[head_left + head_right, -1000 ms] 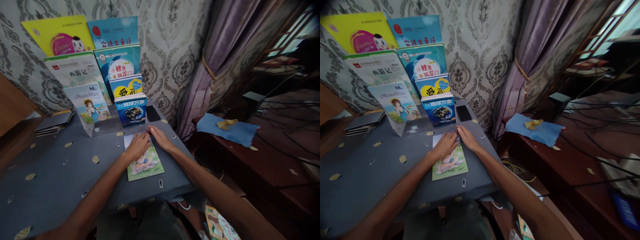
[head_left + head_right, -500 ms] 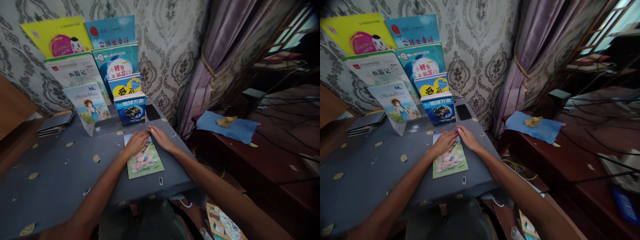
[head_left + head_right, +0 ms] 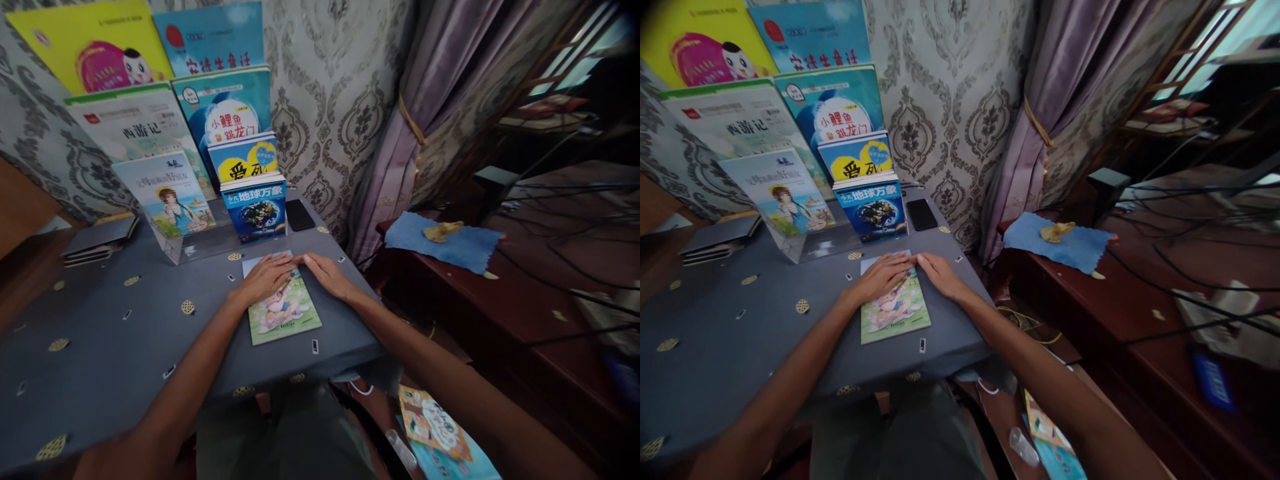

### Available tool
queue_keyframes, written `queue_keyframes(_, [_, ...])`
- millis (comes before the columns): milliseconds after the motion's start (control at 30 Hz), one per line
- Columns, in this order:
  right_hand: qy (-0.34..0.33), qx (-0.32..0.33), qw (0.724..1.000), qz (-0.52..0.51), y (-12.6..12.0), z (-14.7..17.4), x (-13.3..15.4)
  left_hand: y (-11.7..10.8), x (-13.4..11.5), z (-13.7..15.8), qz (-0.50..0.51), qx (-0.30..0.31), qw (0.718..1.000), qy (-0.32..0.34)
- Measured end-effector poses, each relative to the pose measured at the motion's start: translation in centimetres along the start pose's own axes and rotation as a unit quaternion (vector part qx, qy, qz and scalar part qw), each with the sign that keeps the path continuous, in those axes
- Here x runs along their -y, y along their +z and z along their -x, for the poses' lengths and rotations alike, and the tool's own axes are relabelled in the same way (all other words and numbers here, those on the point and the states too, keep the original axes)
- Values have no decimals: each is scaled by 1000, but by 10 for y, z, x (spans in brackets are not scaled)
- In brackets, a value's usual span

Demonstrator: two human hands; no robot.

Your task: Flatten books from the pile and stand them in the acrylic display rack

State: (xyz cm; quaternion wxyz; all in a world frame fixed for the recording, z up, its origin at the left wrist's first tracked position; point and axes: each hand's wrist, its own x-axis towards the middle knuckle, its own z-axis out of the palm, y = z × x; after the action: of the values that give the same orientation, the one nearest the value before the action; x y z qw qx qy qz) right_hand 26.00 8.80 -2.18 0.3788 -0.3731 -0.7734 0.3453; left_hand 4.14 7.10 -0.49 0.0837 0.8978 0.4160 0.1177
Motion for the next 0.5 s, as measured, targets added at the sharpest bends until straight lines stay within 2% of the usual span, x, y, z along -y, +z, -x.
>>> queue_keyframes(167, [-2,5,999,36,0,1,-1,-3,-2,5,1,15,1000,8])
queue_keyframes(500, [-8,13,1000,12,1,2,3,1,-13,19,-21,26,999,13])
